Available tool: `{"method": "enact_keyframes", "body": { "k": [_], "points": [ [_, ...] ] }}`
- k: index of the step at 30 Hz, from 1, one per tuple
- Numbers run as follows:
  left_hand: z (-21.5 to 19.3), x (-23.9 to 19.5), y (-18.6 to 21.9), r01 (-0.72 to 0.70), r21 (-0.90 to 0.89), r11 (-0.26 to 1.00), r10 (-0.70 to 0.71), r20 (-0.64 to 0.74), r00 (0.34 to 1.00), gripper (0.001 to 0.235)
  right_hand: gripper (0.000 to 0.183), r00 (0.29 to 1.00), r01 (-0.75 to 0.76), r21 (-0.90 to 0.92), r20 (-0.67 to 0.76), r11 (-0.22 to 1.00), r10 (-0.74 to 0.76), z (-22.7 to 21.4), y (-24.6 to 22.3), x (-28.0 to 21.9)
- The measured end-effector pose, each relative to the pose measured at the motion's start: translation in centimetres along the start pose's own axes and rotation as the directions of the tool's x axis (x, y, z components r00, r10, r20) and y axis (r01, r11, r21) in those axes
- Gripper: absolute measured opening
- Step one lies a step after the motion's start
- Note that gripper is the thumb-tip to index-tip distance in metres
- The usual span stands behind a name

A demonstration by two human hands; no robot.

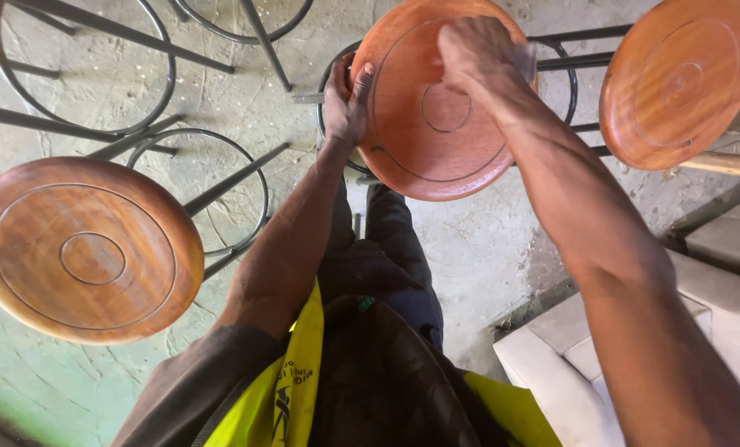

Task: The person sands the seat of a wooden stool using a sanding block. They hold the stool with one hand and sand the surface with the other, moving the block in circular and back-and-forth motions.

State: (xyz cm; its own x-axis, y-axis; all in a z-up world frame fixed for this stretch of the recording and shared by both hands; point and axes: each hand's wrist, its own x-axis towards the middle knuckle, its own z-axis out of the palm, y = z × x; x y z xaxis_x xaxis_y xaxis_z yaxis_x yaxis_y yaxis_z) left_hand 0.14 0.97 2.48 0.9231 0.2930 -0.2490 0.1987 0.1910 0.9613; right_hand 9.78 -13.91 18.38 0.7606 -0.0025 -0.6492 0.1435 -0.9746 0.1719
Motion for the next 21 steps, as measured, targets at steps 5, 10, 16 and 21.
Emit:
{"method": "enact_keyframes", "body": {
  "k": [5, 10, 16, 21],
  "points": [
    [-0.3, -0.1, 0.0, 0.008, 0.106, 0.994, -0.011, 0.029, 1.000, 0.068, 0.015, 0.812, 0.469, -0.484, -0.094, 0.739, -0.576, 3.9, 3.3, 5.6],
    [-0.1, 0.0, -0.4, 0.031, -0.045, 0.999, -0.030, 0.019, 0.999, 0.072, 0.006, 0.865, 0.362, -0.439, -0.170, 0.823, -0.471, 5.4, 6.4, 5.2],
    [0.0, 0.1, -0.7, 0.030, -0.021, 0.999, -0.030, 0.013, 0.999, 0.073, 0.017, 0.844, 0.434, -0.074, -0.316, 0.898, -0.434, 5.8, 5.9, 4.5],
    [-0.1, 0.1, -0.6, 0.018, 0.041, 0.999, -0.020, 0.038, 0.999, 0.074, 0.055, 0.755, 0.382, 0.239, -0.638, 0.893, -0.152, 9.9, 9.0, 2.1]
  ]
}}
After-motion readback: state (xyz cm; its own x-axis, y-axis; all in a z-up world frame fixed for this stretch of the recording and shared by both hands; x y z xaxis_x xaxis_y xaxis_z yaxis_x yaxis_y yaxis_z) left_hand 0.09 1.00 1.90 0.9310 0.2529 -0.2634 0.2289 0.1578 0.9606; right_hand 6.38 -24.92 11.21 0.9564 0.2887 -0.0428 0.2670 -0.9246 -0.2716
